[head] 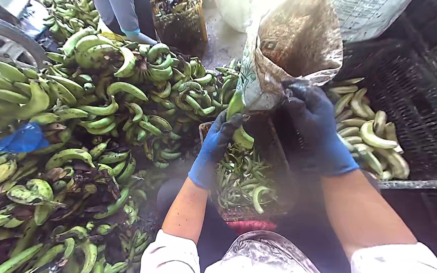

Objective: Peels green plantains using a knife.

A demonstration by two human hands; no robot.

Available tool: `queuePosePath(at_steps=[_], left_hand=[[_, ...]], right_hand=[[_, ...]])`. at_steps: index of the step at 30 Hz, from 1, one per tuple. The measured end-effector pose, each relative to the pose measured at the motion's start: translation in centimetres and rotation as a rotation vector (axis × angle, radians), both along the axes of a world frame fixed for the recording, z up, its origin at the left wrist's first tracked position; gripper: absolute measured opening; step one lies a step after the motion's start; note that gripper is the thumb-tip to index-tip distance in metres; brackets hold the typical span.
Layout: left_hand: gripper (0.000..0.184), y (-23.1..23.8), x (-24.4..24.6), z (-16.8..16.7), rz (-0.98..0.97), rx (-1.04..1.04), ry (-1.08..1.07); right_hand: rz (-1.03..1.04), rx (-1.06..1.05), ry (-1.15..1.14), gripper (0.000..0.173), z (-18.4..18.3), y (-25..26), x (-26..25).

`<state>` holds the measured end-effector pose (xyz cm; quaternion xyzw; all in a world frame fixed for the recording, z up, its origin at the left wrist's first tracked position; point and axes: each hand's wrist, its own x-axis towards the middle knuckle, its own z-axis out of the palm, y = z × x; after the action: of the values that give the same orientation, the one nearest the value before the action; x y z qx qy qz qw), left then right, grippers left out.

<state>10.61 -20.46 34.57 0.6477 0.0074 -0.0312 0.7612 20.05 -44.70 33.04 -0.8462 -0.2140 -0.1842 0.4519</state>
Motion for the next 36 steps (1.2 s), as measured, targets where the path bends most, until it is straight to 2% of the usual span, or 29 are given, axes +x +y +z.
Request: queuePosePath(at_steps=[2,3,5,9,11,13,14,16,17,20,22,24,26,28,29,32,36], left_hand=[[0.053,0.1,0.3,-0.9,0.027,-0.177,0.058],[0.050,0.2,-0.1,-0.8,0.051,-0.199,0.062],[0.048,0.3,0.0,0.2,0.132,-0.214,0.006],[0.046,0.7,0.5,1.8,0.221,-0.163,-0.092],[0.042,0.0,0.2,1.1,0.139,-0.258,-0.019],[0.041,-0.7,0.1,0.4,-0.020,-0.368,0.101],[0.039,-0.9,-0.2,0.3,-0.078,-0.372,0.127],[0.043,-0.8,-0.3,0.5,-0.093,-0.393,0.164],[0.046,-0.4,-0.2,0.7,-0.061,-0.377,0.133],[0.042,0.6,0.1,1.2,0.234,-0.131,-0.079],[0.046,0.7,-0.1,1.6,0.313,-0.048,-0.192],[0.044,0.2,-0.6,2.0,0.240,-0.142,-0.164],[0.034,0.0,-0.7,2.1,0.057,-0.259,0.021],[0.040,0.3,-1.2,1.8,-0.143,-0.206,0.146],[0.042,0.3,-1.6,1.6,-0.161,-0.181,0.186],[0.043,0.1,-0.5,1.0,0.016,-0.186,0.058],[0.043,-1.2,0.8,1.3,0.459,-0.202,-0.293]], right_hand=[[-0.011,-0.065,0.034,0.059,0.0,1.2,-2.1],[0.000,-0.128,0.024,0.060,0.3,1.9,-3.4],[0.067,-0.210,-0.040,0.063,0.7,3.3,-5.6],[0.201,-0.163,-0.075,0.053,0.6,4.3,-6.7],[0.097,-0.172,-0.176,0.048,0.8,4.7,-5.5],[-0.152,-0.174,-0.302,0.045,0.8,4.5,-2.7],[-0.256,-0.145,-0.313,0.048,0.7,4.2,-1.3],[-0.317,-0.108,-0.243,0.054,1.1,3.3,-0.4],[-0.272,-0.137,-0.195,0.055,1.3,3.2,-1.3],[0.036,-0.184,-0.149,0.054,0.8,4.2,-5.6],[0.180,-0.147,-0.098,0.052,0.5,4.7,-7.3],[0.142,-0.135,-0.145,0.050,0.8,4.9,-6.6],[-0.043,-0.145,-0.274,0.047,0.9,4.6,-4.1],[-0.225,-0.135,-0.288,0.051,0.8,4.0,-1.5],[-0.280,-0.133,-0.244,0.054,0.7,3.7,-0.8],[-0.225,-0.161,-0.150,0.055,1.1,4.2,-2.8],[0.000,-0.135,-0.406,0.046,-0.1,5.8,-7.2]])
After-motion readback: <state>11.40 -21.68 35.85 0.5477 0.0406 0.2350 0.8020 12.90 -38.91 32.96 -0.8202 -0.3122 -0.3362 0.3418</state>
